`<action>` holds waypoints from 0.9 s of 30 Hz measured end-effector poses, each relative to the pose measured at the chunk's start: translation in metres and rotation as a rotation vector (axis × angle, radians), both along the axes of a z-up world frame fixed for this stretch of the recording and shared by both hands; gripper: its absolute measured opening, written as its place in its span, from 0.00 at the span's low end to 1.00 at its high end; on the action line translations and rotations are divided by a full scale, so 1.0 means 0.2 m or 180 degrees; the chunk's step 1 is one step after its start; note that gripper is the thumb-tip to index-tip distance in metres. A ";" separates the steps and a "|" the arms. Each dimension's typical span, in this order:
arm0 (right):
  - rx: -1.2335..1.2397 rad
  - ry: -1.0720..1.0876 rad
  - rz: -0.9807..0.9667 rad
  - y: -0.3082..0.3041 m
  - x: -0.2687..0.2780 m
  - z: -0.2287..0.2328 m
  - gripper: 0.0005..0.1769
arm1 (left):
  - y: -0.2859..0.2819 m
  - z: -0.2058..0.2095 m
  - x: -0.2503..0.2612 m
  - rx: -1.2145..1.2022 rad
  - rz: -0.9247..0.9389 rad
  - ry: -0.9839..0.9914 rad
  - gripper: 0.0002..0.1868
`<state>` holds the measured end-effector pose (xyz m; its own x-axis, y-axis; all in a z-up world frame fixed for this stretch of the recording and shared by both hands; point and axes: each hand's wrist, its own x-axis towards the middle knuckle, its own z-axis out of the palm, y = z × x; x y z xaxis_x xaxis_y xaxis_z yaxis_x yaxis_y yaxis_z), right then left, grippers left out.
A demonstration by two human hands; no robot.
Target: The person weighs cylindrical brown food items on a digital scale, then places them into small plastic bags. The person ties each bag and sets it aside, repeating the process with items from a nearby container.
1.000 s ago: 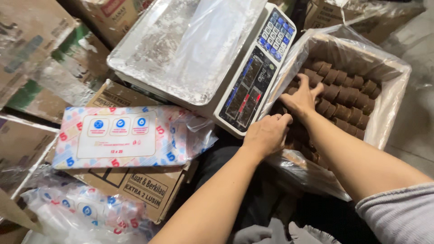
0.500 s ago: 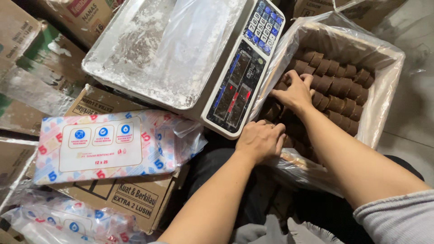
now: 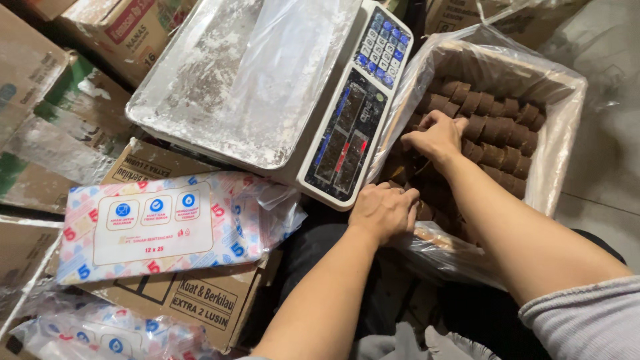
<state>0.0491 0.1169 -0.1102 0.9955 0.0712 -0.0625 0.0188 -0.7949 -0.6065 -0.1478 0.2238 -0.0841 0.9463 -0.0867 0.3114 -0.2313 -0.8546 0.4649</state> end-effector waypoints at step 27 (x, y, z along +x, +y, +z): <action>0.2951 0.2497 0.2446 0.96 -0.34 1.12 0.20 | 0.00 -0.06 0.00 -0.0161 0.0018 -0.0130 0.07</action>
